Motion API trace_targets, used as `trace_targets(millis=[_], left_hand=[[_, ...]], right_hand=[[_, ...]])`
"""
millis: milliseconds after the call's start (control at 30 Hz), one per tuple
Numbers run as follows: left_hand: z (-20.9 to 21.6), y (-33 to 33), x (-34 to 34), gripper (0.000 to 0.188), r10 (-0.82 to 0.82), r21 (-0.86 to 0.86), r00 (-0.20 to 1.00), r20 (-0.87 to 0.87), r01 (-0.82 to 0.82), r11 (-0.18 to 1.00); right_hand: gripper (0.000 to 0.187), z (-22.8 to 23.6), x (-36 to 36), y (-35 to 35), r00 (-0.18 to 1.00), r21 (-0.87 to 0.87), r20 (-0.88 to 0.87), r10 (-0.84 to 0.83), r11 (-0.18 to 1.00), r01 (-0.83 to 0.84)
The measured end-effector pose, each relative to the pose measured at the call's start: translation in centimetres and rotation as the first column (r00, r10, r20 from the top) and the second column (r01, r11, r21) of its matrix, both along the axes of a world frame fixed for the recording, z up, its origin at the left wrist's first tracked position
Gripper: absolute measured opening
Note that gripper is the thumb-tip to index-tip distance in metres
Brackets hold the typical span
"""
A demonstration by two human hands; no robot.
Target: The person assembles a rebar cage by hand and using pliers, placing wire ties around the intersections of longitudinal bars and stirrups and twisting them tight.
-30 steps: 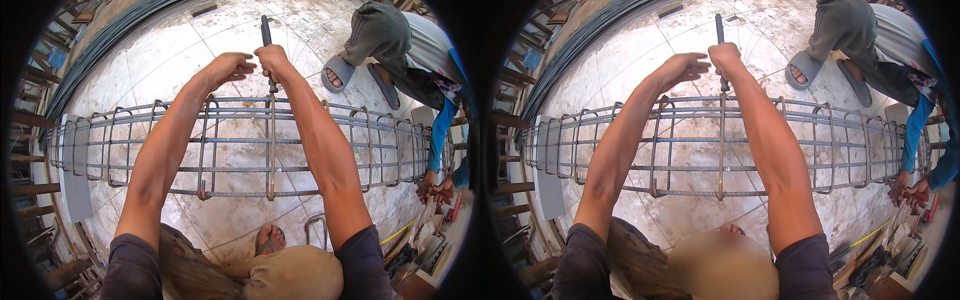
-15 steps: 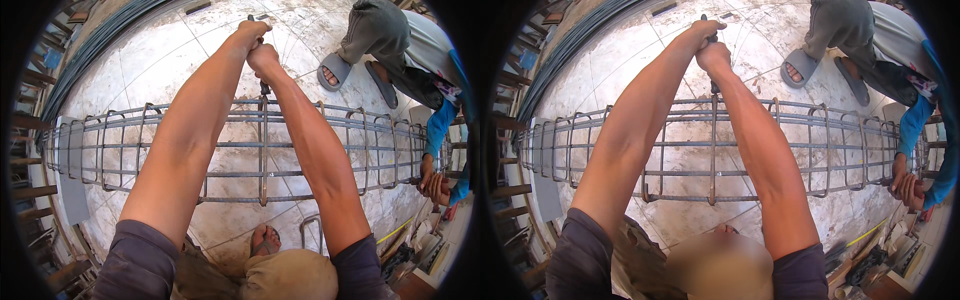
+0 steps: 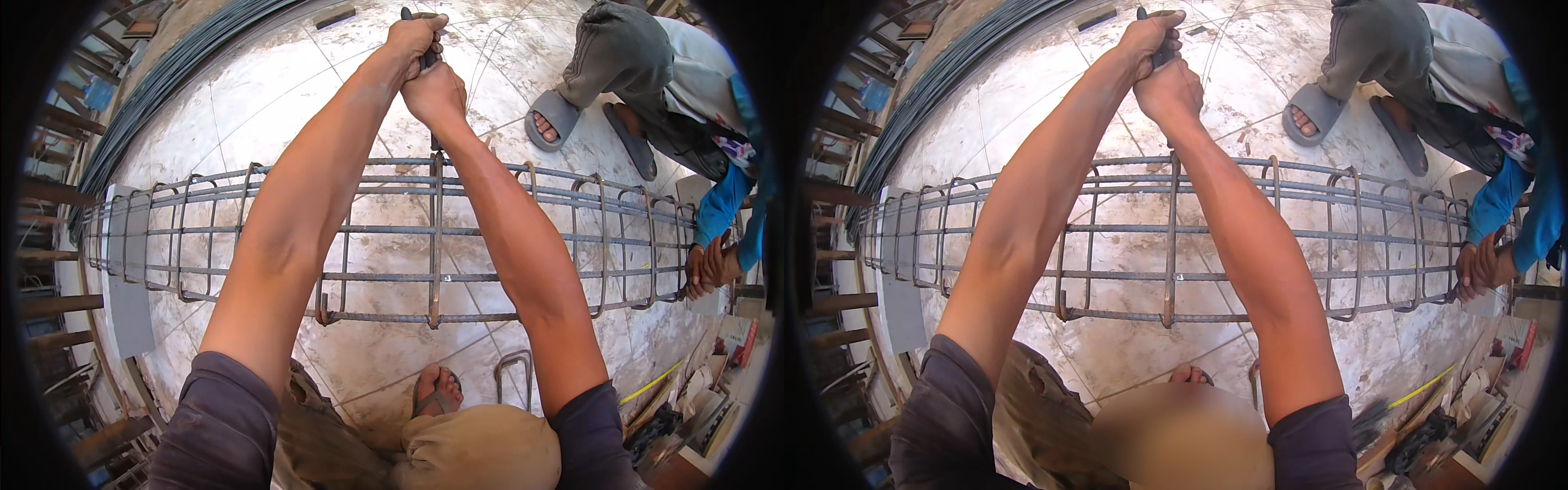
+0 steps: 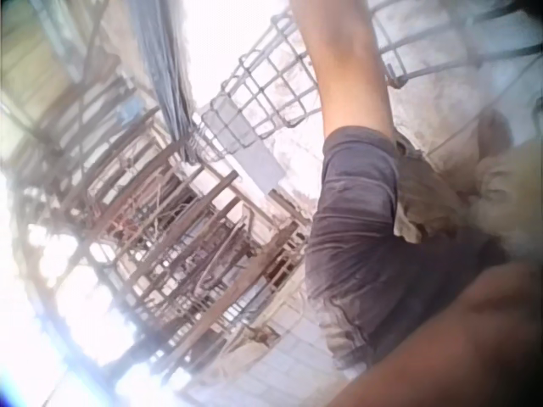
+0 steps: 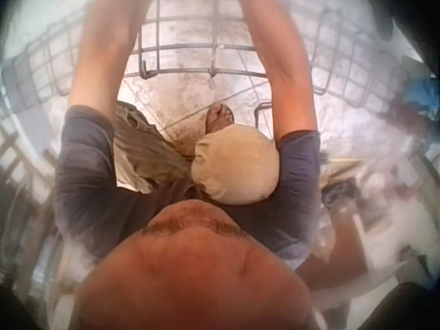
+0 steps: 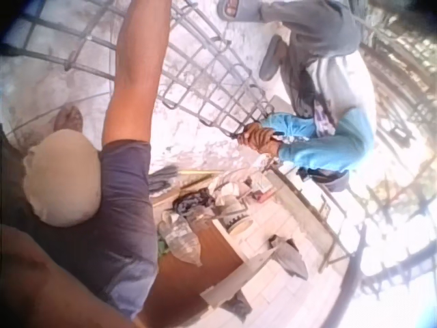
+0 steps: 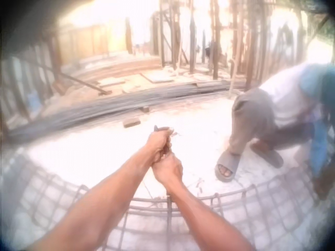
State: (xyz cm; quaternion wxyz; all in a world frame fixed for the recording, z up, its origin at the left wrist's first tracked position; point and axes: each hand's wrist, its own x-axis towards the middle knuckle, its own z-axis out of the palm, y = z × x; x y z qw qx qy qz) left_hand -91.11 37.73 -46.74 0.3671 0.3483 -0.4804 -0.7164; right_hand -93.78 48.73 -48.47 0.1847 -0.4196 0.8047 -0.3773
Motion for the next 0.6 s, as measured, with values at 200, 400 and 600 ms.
trace_targets(millis=[200, 400, 600], left_hand=[[0.5, 0.5, 1.0, 0.016, -0.116, 0.091, 0.957, -0.267, 0.145, 0.985], [0.8, 0.1, 1.5, 0.036, -0.254, 0.163, 0.966, -0.046, 0.258, 0.952], [1.1, -0.5, 1.0, 0.045, -0.166, 0.214, 0.980, -0.110, 0.186, 0.959]], right_hand=[[0.056, 0.1, -1.1, 0.7, 0.969, 0.008, 0.207, 0.137, 0.990, -0.142], [0.035, -1.0, -0.2, 0.4, 0.993, -0.083, 0.061, -0.103, 0.991, 0.108], [0.031, -0.3, 0.7, 1.0, 0.996, -0.083, 0.027, -0.088, 0.993, 0.090]])
